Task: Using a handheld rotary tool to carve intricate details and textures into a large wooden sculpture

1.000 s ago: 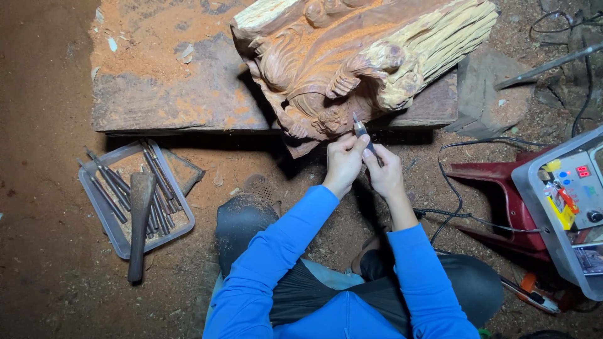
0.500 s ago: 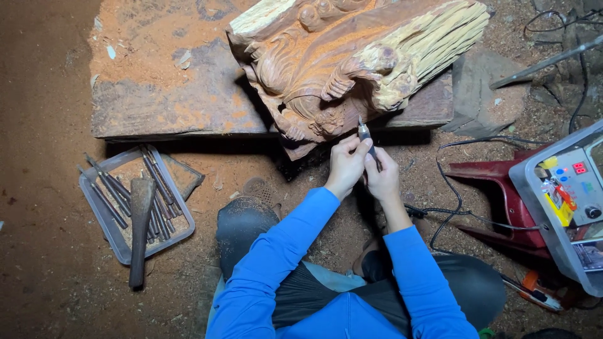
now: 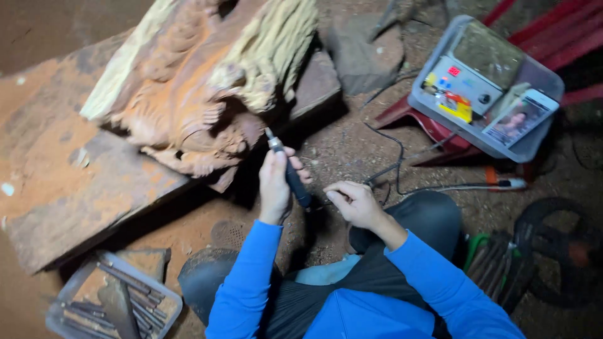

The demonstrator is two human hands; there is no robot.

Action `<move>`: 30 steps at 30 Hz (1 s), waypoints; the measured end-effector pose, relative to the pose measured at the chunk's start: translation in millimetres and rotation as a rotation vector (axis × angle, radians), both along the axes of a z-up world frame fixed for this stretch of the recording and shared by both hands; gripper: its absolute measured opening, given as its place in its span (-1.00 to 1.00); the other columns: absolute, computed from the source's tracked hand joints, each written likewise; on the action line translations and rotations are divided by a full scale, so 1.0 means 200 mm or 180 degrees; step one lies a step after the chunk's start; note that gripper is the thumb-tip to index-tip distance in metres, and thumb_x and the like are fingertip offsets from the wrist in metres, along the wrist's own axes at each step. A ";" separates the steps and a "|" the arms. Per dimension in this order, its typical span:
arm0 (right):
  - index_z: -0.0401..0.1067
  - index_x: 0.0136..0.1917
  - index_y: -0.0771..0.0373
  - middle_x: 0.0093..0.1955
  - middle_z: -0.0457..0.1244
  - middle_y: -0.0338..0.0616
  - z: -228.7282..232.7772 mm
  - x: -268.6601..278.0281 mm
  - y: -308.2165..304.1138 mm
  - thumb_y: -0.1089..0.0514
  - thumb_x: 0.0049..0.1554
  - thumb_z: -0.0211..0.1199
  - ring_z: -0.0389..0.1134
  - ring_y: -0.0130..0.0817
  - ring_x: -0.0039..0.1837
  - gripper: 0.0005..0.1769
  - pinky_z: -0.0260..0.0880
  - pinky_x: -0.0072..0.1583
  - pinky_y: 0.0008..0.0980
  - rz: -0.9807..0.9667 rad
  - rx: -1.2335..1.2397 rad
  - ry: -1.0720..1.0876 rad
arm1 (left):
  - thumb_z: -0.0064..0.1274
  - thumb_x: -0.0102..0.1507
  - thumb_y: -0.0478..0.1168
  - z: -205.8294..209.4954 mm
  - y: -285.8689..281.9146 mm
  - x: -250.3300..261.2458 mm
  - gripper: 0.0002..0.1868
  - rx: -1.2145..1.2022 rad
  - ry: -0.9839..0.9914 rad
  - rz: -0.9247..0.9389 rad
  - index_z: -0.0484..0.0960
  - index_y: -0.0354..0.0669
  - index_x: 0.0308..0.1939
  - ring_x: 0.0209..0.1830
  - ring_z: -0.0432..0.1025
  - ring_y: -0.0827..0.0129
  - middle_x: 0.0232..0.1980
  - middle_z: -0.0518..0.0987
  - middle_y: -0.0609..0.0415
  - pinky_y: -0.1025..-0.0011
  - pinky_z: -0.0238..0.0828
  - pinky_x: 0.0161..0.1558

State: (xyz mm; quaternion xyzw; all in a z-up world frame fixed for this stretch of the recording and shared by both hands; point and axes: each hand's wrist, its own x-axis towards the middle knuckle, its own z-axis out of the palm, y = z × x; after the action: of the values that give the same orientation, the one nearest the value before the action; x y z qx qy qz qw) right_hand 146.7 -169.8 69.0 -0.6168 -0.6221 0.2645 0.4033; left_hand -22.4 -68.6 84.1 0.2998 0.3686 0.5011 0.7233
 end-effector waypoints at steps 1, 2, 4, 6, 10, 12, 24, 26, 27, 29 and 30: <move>0.64 -0.06 0.06 -0.39 0.36 -0.07 -0.03 0.10 -0.02 0.10 0.19 0.29 0.42 -0.15 -0.33 -0.87 0.43 -0.27 -0.26 -0.0105 0.0014 -0.0016 | -0.24 0.46 -0.07 0.03 -0.02 -0.01 -0.71 0.0014 -0.0016 -0.0105 0.44 -0.24 -0.02 -0.53 0.54 0.43 -0.38 0.59 0.01 0.42 0.66 -0.52; 0.63 -0.08 0.02 -0.44 0.36 -0.15 -0.07 0.19 -0.05 0.10 0.19 0.30 0.39 -0.29 -0.38 -0.90 0.42 -0.28 -0.36 -0.0398 -0.0201 0.0004 | -0.24 0.47 -0.06 0.07 -0.03 -0.02 -0.69 0.0019 -0.0201 -0.0109 0.42 -0.25 -0.02 -0.60 0.46 0.42 -0.43 0.51 0.01 0.44 0.57 -0.60; 0.62 -0.09 -0.02 -0.48 0.37 -0.22 -0.13 0.35 -0.09 0.11 0.19 0.30 0.36 -0.43 -0.42 -0.91 0.41 -0.29 -0.46 -0.0673 -0.0411 0.0031 | -0.24 0.48 -0.05 0.11 -0.08 -0.03 -0.68 0.0022 -0.0386 -0.0095 0.40 -0.27 -0.03 -0.68 0.37 0.41 -0.47 0.43 0.00 0.46 0.48 -0.69; 0.52 0.07 0.23 -0.21 0.44 0.04 -0.19 0.45 -0.06 0.25 0.18 0.29 0.41 -0.44 -0.32 -0.83 0.49 -0.26 -0.43 -0.0833 -0.0571 0.0734 | -0.25 0.48 -0.05 0.14 -0.12 -0.04 -0.68 0.0194 -0.0271 -0.0194 0.40 -0.28 -0.04 -0.71 0.31 0.46 -0.49 0.39 0.02 0.50 0.38 -0.74; 0.49 0.15 0.30 -0.08 0.44 0.16 -0.07 0.26 -0.04 0.29 0.18 0.29 0.45 -0.42 -0.24 -0.75 0.54 -0.21 -0.44 -0.0364 -0.0805 0.1201 | -0.20 0.46 -0.05 0.01 -0.18 0.00 -0.67 0.0560 -0.0017 -0.0111 0.44 -0.31 -0.07 -0.69 0.36 0.46 -0.49 0.45 0.00 0.49 0.42 -0.73; 0.51 0.21 0.29 -0.12 0.41 0.03 -0.08 0.15 -0.04 0.20 0.10 0.36 0.39 -0.50 -0.17 -0.61 0.56 -0.14 -0.39 0.0159 -0.1182 0.1484 | -0.24 0.48 -0.12 -0.03 -0.19 0.03 -0.70 0.1240 0.0152 -0.0216 0.47 -0.30 -0.03 -0.45 0.60 0.31 -0.32 0.63 -0.12 0.44 0.55 -0.43; 0.44 -0.15 0.32 -0.36 0.22 -0.04 -0.08 -0.26 0.15 0.33 0.01 0.25 0.26 -0.36 -0.32 -0.91 0.39 -0.30 -0.24 0.0806 -0.0744 0.2454 | 0.18 0.32 -0.12 0.12 -0.23 -0.04 -0.84 0.1514 0.1644 -0.0095 0.69 -0.01 -0.06 -0.11 0.62 0.23 -0.26 0.71 0.03 0.31 0.51 -0.02; 0.41 -0.19 0.33 -0.42 0.19 -0.03 -0.11 -0.24 0.13 0.32 0.04 0.24 0.22 -0.36 -0.41 -0.96 0.35 -0.39 -0.23 0.0696 -0.0798 0.2676 | 0.17 0.33 -0.10 0.16 -0.24 -0.07 -0.85 0.1416 0.1657 -0.0148 0.70 0.00 -0.07 -0.12 0.61 0.27 -0.26 0.71 0.03 0.31 0.52 -0.03; 0.38 -0.22 0.35 -0.48 0.16 -0.01 -0.12 -0.24 0.12 0.32 0.07 0.22 0.19 -0.36 -0.51 -0.94 0.32 -0.47 -0.22 0.0570 -0.0844 0.2900 | 0.15 0.34 -0.09 0.18 -0.24 -0.09 -0.85 0.1327 0.1667 -0.0216 0.71 0.02 -0.08 -0.13 0.61 0.32 -0.26 0.71 0.03 0.30 0.53 -0.04; 0.35 -0.26 0.36 -0.53 0.13 0.01 -0.15 -0.22 0.13 0.31 0.09 0.21 0.15 -0.36 -0.60 -0.89 0.29 -0.56 -0.21 0.0481 -0.0901 0.3125 | 0.17 0.32 -0.12 0.20 -0.24 -0.14 -0.82 0.1394 0.1715 -0.0066 0.72 -0.04 -0.05 -0.06 0.60 0.16 -0.19 0.70 -0.05 0.21 0.51 0.01; 0.32 -0.29 0.37 -0.59 0.10 0.03 -0.16 -0.21 0.13 0.31 0.12 0.20 0.12 -0.35 -0.69 -0.84 0.26 -0.64 -0.20 0.0358 -0.0951 0.3350 | 0.19 0.30 -0.14 0.21 -0.25 -0.16 -0.78 0.1464 0.1754 0.0052 0.72 -0.10 -0.02 0.01 0.59 0.00 -0.13 0.70 -0.14 0.12 0.49 0.06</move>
State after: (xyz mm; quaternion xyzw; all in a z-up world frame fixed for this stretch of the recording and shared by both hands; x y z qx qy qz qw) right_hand 104.8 -143.4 36.0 -0.4176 -0.3241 0.6438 0.5533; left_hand -54.0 -117.8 126.0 0.5757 0.4298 0.4771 0.5063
